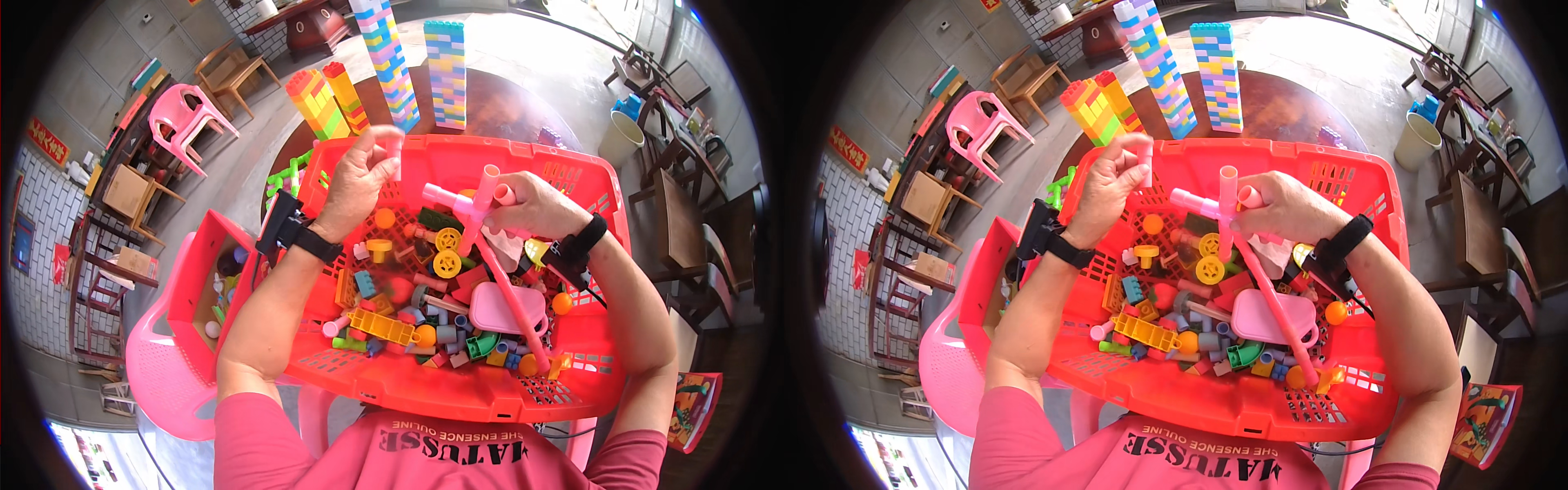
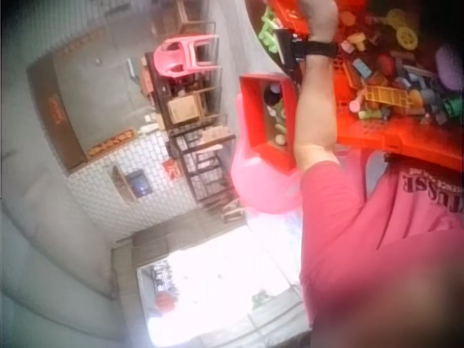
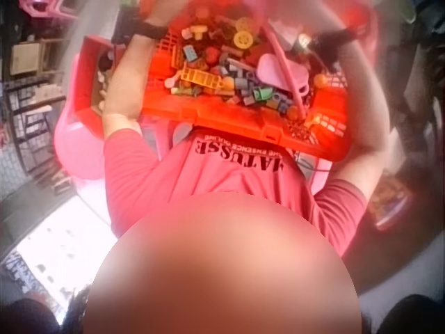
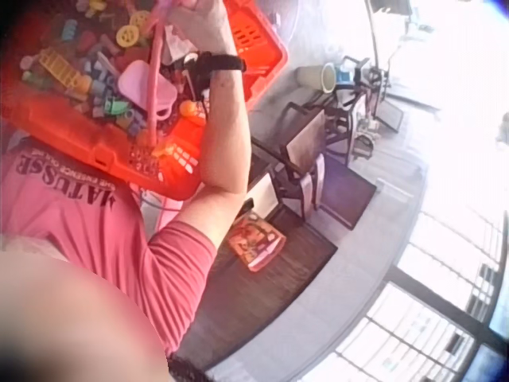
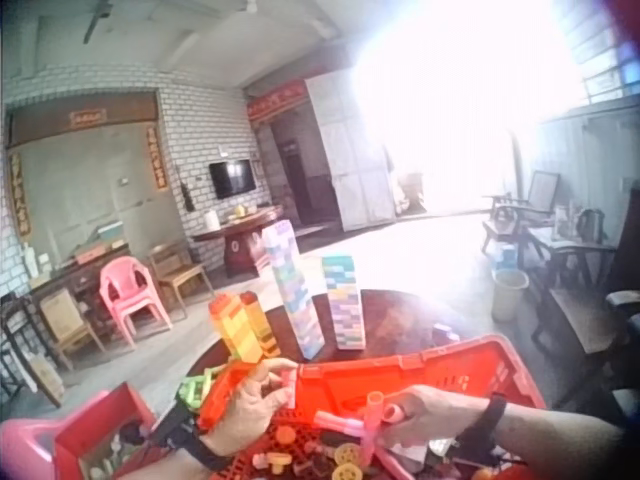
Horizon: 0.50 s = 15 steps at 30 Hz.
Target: The person assembles colorful plastic toy blocks and pipes by hand, connecting them to form a structure inside a red basket on a table.
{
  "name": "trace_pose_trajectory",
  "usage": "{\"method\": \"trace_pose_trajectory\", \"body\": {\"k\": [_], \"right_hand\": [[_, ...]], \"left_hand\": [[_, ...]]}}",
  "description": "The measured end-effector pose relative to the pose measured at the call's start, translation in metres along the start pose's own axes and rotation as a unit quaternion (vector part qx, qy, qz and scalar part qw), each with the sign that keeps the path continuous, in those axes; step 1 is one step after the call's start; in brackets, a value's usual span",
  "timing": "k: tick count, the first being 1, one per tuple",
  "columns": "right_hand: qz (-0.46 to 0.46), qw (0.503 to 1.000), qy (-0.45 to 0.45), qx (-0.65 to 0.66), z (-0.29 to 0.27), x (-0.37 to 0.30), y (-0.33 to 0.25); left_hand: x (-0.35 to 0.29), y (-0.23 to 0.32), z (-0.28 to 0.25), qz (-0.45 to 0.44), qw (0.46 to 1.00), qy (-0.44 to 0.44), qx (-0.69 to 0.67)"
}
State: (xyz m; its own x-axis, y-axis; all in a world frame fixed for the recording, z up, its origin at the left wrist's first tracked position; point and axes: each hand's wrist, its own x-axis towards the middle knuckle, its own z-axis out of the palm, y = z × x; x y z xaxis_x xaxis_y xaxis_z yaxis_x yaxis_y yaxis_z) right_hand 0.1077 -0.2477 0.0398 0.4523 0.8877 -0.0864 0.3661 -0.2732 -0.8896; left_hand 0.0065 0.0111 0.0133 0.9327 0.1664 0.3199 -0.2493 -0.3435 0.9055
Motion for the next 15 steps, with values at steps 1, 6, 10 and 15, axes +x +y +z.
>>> {"method": "trace_pose_trajectory", "body": {"k": [1,6,10,15], "right_hand": [[-0.014,1.000,-0.009,0.007,0.002,0.000,-0.001],[-0.018,0.997,-0.078,0.007,0.009,-0.002,-0.006],[-0.015,0.996,-0.085,-0.009,0.015,0.000,-0.009],[0.006,0.996,-0.079,-0.029,0.020,0.000,-0.009]], "left_hand": [[-0.003,0.006,0.002,0.028,0.995,0.005,-0.098],[-0.010,0.029,0.010,0.006,0.984,-0.034,-0.174],[-0.015,0.037,0.018,0.010,0.979,-0.028,-0.201],[-0.021,0.045,0.028,0.026,0.975,-0.045,-0.215]]}}
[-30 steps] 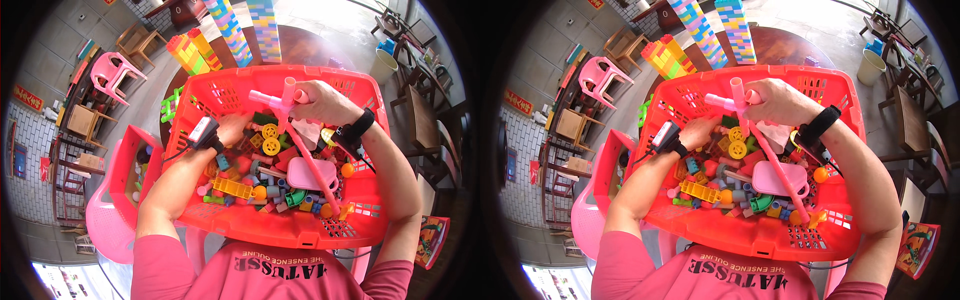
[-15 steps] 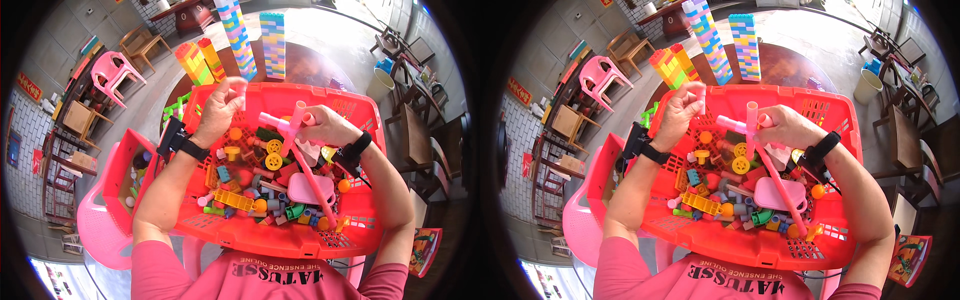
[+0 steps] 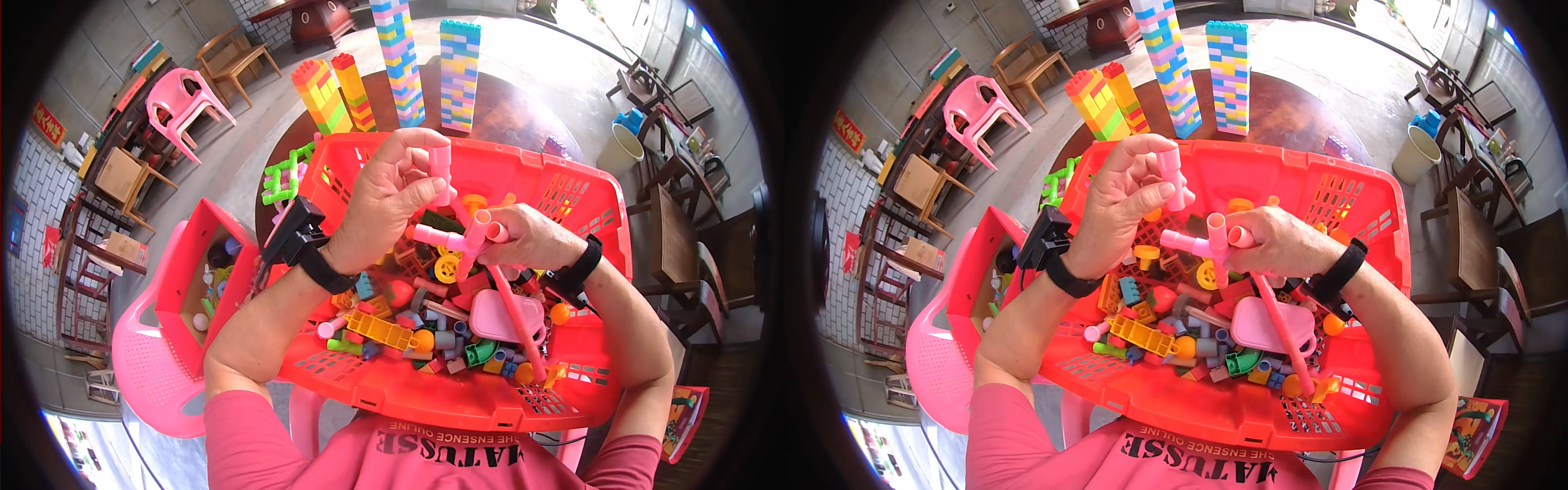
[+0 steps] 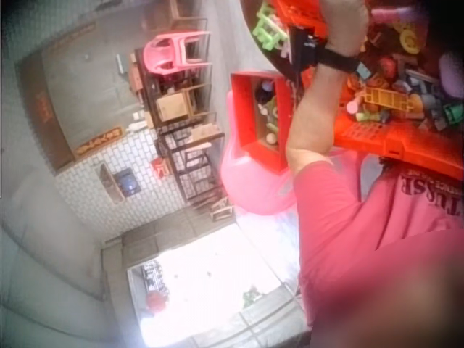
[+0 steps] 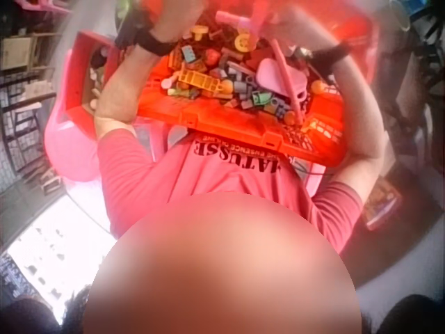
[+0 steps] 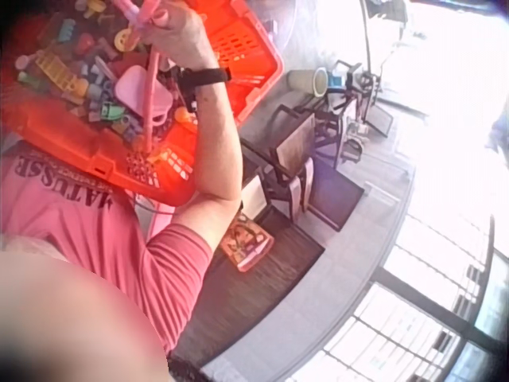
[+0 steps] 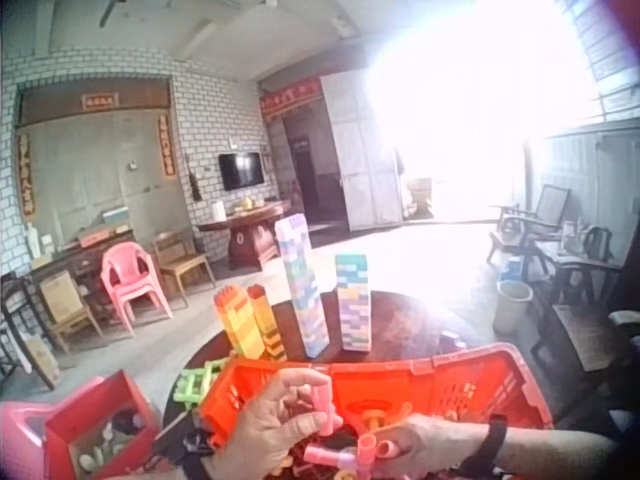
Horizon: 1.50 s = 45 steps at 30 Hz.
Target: The person assembles colorful plastic toy blocks and pipes by hand, connecting them to form a structure inside a red basket on a table.
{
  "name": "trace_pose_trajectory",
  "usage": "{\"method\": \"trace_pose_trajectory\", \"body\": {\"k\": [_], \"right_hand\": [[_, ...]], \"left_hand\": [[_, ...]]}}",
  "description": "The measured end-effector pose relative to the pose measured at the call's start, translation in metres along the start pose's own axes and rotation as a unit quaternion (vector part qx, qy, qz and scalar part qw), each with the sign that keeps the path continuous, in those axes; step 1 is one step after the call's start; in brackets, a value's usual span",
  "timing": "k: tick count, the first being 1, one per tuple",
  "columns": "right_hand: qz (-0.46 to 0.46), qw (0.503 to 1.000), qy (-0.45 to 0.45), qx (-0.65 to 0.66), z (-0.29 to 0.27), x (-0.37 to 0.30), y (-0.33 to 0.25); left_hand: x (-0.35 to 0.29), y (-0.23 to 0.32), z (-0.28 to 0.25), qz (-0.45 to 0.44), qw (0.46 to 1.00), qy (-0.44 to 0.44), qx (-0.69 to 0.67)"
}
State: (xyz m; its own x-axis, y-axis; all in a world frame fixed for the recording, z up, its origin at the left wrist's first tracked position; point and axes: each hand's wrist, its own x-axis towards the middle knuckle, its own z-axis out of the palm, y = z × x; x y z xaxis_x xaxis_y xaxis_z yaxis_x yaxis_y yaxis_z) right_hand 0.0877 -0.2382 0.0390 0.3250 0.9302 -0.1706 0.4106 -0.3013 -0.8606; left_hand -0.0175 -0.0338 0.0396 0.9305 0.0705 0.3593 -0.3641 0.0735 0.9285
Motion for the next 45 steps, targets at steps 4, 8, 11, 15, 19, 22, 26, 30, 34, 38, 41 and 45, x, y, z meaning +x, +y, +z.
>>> {"method": "trace_pose_trajectory", "body": {"k": [4,8,11,15,19,22,26,30,34,38,41,45], "right_hand": [[-0.035,0.998,-0.005,-0.056,0.001,0.001,0.001],[-0.023,0.999,-0.012,-0.047,0.000,0.002,0.003],[0.003,0.999,-0.006,-0.039,-0.001,0.001,0.003],[0.009,0.999,-0.016,-0.028,0.000,0.003,0.004],[0.010,0.999,-0.009,-0.039,0.001,0.004,0.004],[0.016,0.999,-0.017,-0.035,0.001,0.004,0.004],[-0.002,0.998,-0.016,-0.055,0.001,0.005,0.006],[-0.027,0.995,-0.006,-0.095,0.004,0.006,0.006],[-0.026,0.994,0.000,-0.106,0.004,0.004,0.005],[-0.026,0.997,-0.005,-0.076,0.002,0.003,0.008],[-0.060,0.984,0.050,-0.162,0.008,0.009,0.015],[-0.026,0.993,0.012,-0.113,0.009,0.009,0.019]], "left_hand": [[-0.002,0.011,-0.001,-0.036,0.998,-0.019,0.044],[-0.001,0.019,-0.002,-0.029,0.996,-0.033,0.075],[-0.001,0.026,-0.003,-0.019,0.992,-0.051,0.112],[-0.003,0.031,-0.005,-0.006,0.982,-0.066,0.175],[-0.003,0.032,-0.004,-0.001,0.960,-0.104,0.259],[-0.003,0.031,0.002,0.016,0.953,-0.112,0.281],[-0.006,0.030,0.008,-0.023,0.963,-0.084,0.254],[-0.005,0.025,0.008,-0.033,0.969,-0.083,0.230],[-0.004,0.017,0.009,0.015,0.964,-0.094,0.248],[-0.005,0.016,0.014,-0.019,0.968,-0.106,0.226],[-0.007,0.020,0.017,-0.030,0.953,-0.129,0.273],[-0.007,0.019,0.016,-0.039,0.926,-0.170,0.334]]}}
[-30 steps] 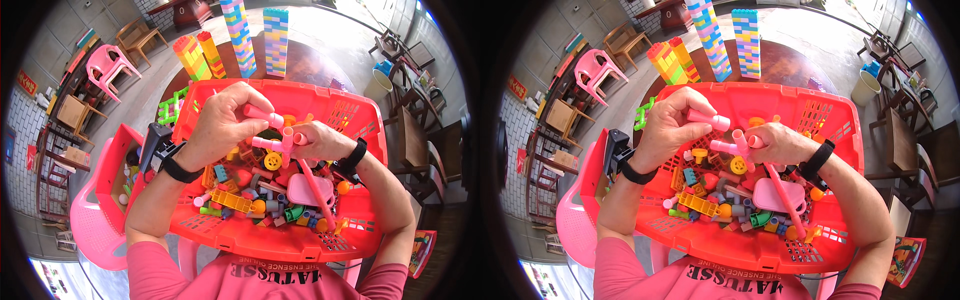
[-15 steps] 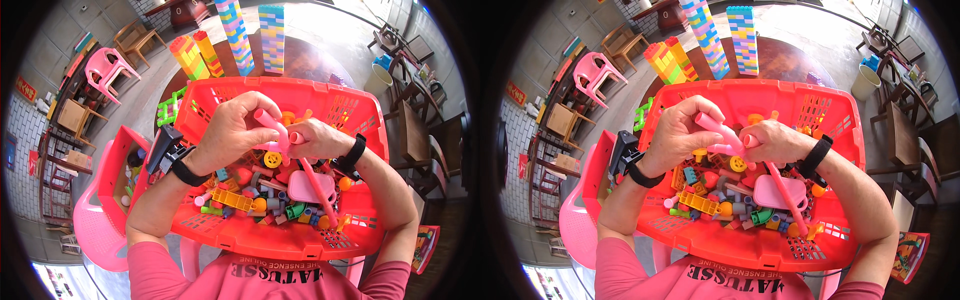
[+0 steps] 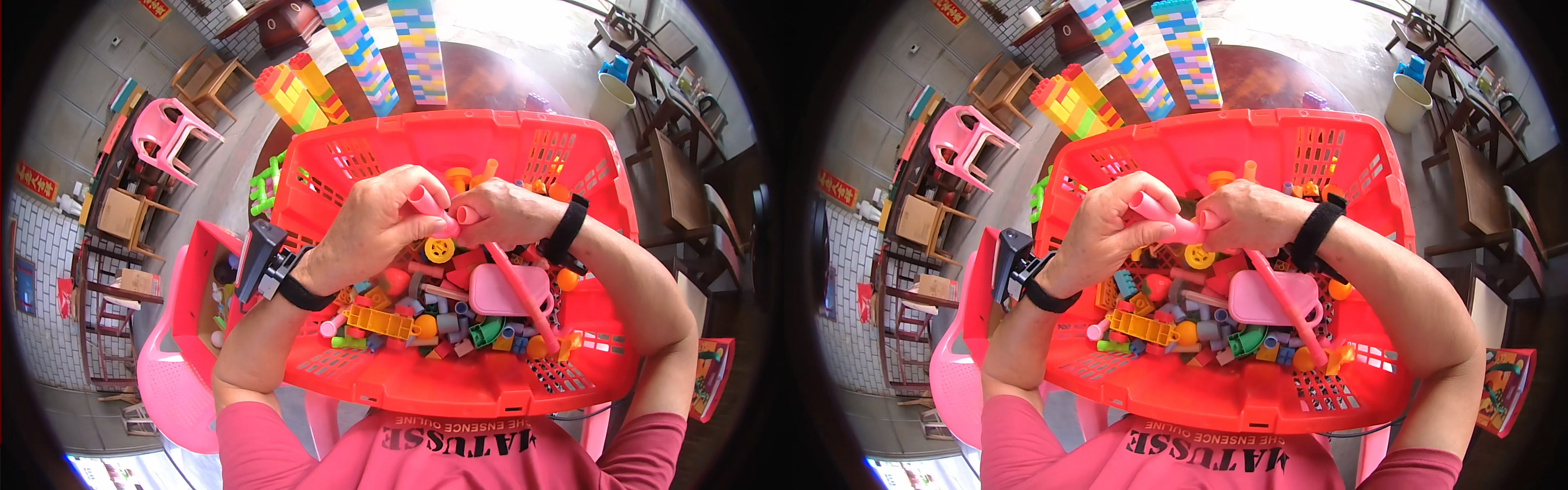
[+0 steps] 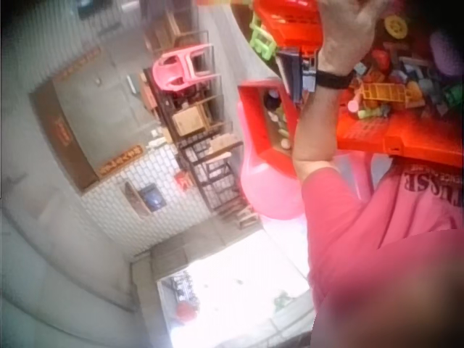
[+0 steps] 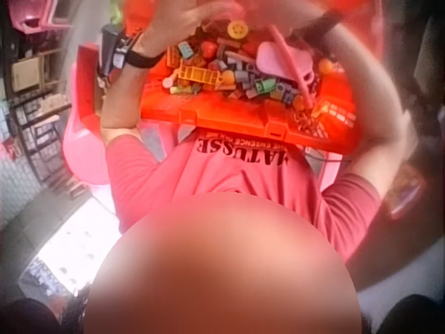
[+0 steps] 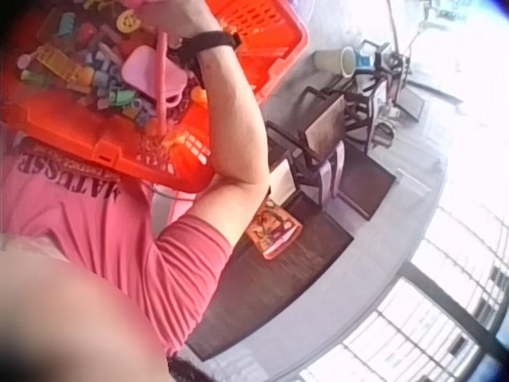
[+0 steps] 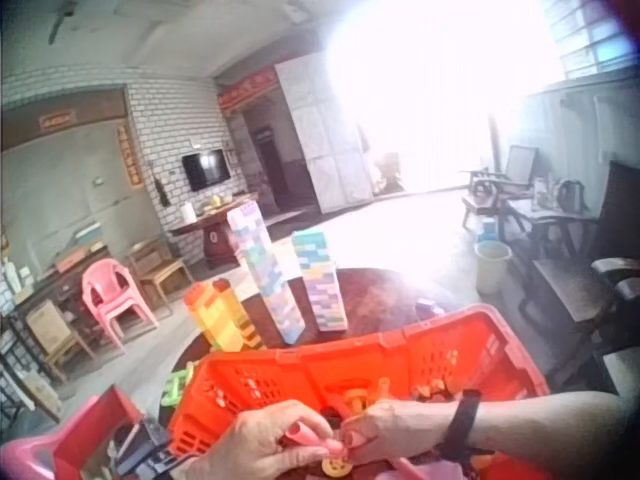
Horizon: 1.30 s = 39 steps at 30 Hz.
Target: The person assembles colorful plastic toy blocks and pipes by hand, connecting them to form a structure inside a red basket on a table.
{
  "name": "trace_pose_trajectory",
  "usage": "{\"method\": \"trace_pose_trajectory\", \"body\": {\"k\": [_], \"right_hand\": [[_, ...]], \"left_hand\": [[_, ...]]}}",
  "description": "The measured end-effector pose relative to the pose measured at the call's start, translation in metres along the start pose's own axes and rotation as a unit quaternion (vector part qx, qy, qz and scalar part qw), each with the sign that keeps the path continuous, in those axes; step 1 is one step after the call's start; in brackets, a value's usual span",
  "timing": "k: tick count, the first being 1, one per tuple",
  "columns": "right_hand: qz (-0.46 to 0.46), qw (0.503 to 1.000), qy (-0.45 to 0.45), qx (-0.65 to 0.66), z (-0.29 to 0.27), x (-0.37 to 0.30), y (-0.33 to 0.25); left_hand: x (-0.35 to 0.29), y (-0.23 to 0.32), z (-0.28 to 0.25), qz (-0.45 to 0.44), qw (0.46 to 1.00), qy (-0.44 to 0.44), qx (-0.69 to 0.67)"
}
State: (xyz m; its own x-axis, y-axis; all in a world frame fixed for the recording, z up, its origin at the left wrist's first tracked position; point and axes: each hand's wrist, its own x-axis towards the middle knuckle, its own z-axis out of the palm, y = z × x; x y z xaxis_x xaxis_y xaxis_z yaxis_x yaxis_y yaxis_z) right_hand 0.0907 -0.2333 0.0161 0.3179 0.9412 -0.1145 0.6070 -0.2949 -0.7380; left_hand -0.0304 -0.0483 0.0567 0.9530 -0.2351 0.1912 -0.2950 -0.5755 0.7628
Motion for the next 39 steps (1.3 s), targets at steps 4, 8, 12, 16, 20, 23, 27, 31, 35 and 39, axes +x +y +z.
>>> {"method": "trace_pose_trajectory", "body": {"k": [4,8,12,16,20,23,27,31,35,39], "right_hand": [[0.042,0.997,-0.004,0.068,-0.003,-0.001,0.002],[-0.002,0.998,0.018,0.064,0.002,0.005,0.009],[0.002,0.998,0.004,-0.055,0.005,0.009,0.024],[-0.015,1.000,0.018,-0.005,0.003,0.009,0.032],[0.038,0.998,-0.037,0.019,-0.005,0.011,0.032],[0.019,0.999,-0.045,-0.007,-0.008,0.009,0.031],[0.039,0.998,-0.046,0.024,-0.010,0.008,0.033],[0.039,0.998,-0.054,0.013,-0.009,0.011,0.037],[0.029,0.998,-0.043,0.019,-0.007,0.011,0.039],[0.034,0.999,-0.030,0.021,-0.007,0.011,0.037]], "left_hand": [[0.003,-0.008,0.007,-0.022,0.981,0.049,-0.189],[0.006,-0.017,0.015,-0.005,0.980,0.076,-0.186],[0.009,-0.025,0.022,0.030,0.999,0.029,-0.027],[0.013,-0.033,0.032,0.003,0.995,0.048,-0.087],[0.026,-0.039,0.035,0.037,0.992,0.057,-0.106],[0.028,-0.038,0.040,0.036,0.993,0.033,-0.106],[0.030,-0.035,0.043,0.048,0.994,0.043,-0.091],[0.031,-0.035,0.043,0.068,0.995,0.049,-0.054],[0.031,-0.036,0.044,0.081,0.995,0.058,-0.030],[0.031,-0.038,0.044,0.083,0.994,0.064,-0.025]]}}
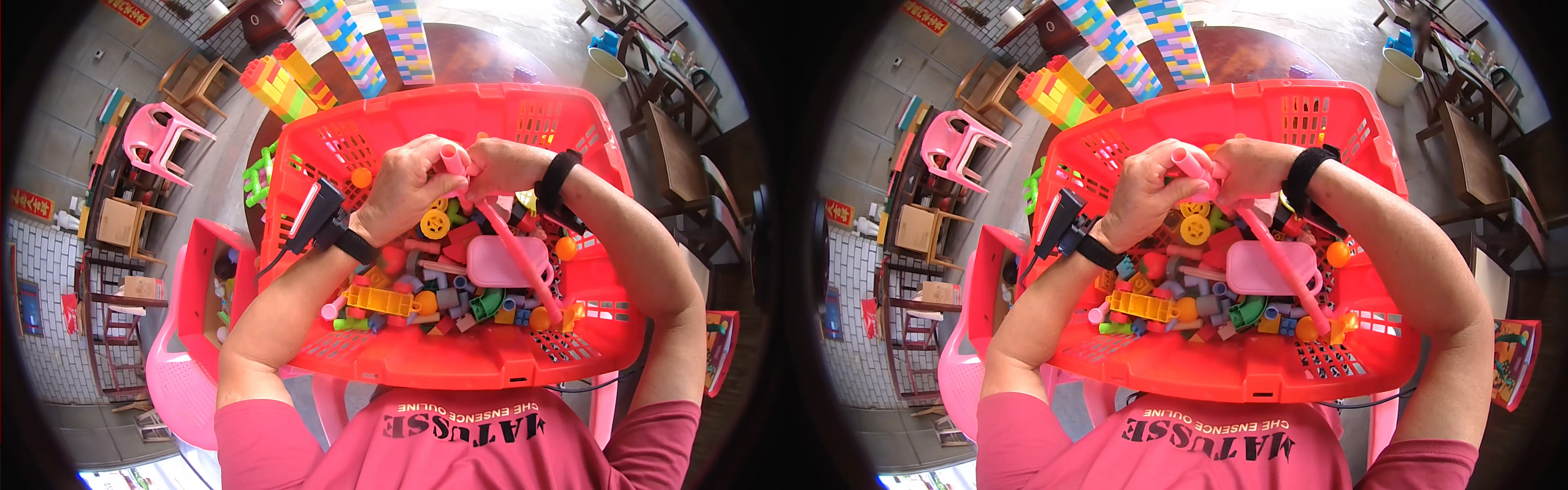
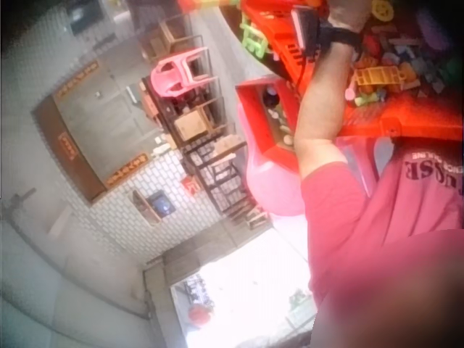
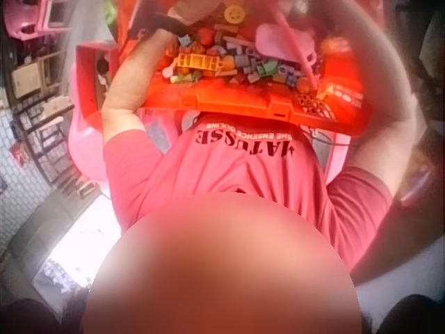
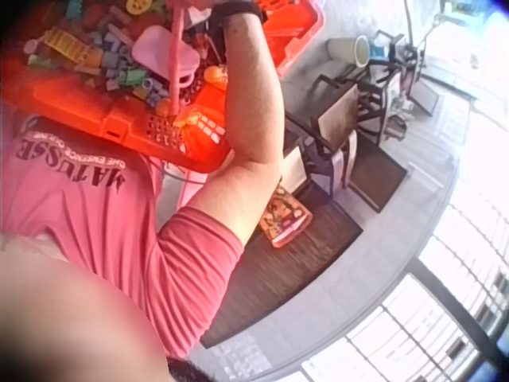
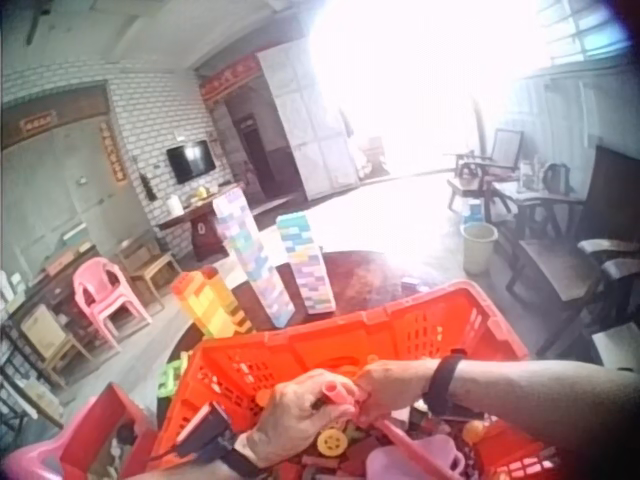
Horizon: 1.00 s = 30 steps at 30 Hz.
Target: The person assembles colorful plastic toy blocks and pipes by hand, connecting them to form a structure inside a red basket on a table.
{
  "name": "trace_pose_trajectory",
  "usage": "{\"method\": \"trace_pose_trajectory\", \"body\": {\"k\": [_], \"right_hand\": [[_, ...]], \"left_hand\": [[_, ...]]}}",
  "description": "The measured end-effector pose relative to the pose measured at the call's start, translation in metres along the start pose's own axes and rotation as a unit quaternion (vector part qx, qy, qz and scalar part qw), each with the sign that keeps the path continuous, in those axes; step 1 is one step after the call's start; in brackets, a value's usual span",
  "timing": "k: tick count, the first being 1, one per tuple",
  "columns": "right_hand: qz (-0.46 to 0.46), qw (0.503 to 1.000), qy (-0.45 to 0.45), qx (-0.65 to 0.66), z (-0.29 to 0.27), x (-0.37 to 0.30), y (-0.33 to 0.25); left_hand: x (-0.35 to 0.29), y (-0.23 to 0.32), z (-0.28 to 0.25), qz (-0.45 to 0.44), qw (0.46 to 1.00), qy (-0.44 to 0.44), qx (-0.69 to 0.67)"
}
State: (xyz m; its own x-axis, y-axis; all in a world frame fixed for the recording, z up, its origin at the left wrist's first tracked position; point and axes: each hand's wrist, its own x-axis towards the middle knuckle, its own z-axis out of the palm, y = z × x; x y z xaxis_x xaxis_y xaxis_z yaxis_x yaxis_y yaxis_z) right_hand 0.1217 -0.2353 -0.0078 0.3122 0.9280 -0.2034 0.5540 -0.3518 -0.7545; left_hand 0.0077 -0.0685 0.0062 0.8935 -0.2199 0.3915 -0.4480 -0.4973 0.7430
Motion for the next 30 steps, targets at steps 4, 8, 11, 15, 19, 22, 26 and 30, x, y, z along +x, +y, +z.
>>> {"method": "trace_pose_trajectory", "body": {"k": [4,8,11,15,19,22,26,30], "right_hand": [[0.012,0.999,-0.006,0.032,0.001,0.000,-0.002],[0.003,0.999,0.051,0.007,0.002,0.001,-0.004],[0.080,0.993,0.090,-0.013,-0.004,-0.003,-0.005],[0.091,0.986,0.122,0.063,-0.019,-0.008,-0.007],[0.069,0.987,0.139,0.031,-0.023,-0.012,-0.009],[0.047,0.987,0.149,0.040,-0.022,-0.014,-0.010],[0.038,0.986,0.161,0.036,-0.023,-0.014,-0.011],[0.044,0.987,0.157,0.001,-0.022,-0.013,-0.011]], "left_hand": [[0.001,-0.009,-0.005,-0.048,0.993,-0.030,-0.100],[-0.001,-0.031,-0.025,-0.116,0.972,-0.021,-0.204],[-0.005,-0.055,-0.047,-0.181,0.971,0.040,-0.150],[-0.017,-0.077,-0.049,-0.191,0.969,-0.047,0.150],[-0.029,-0.086,-0.023,-0.187,0.942,-0.197,0.198],[-0.036,-0.088,-0.012,-0.169,0.943,-0.227,0.177],[-0.035,-0.087,-0.015,-0.153,0.928,-0.275,0.200],[-0.030,-0.076,-0.020,-0.150,0.923,-0.234,0.266]]}}
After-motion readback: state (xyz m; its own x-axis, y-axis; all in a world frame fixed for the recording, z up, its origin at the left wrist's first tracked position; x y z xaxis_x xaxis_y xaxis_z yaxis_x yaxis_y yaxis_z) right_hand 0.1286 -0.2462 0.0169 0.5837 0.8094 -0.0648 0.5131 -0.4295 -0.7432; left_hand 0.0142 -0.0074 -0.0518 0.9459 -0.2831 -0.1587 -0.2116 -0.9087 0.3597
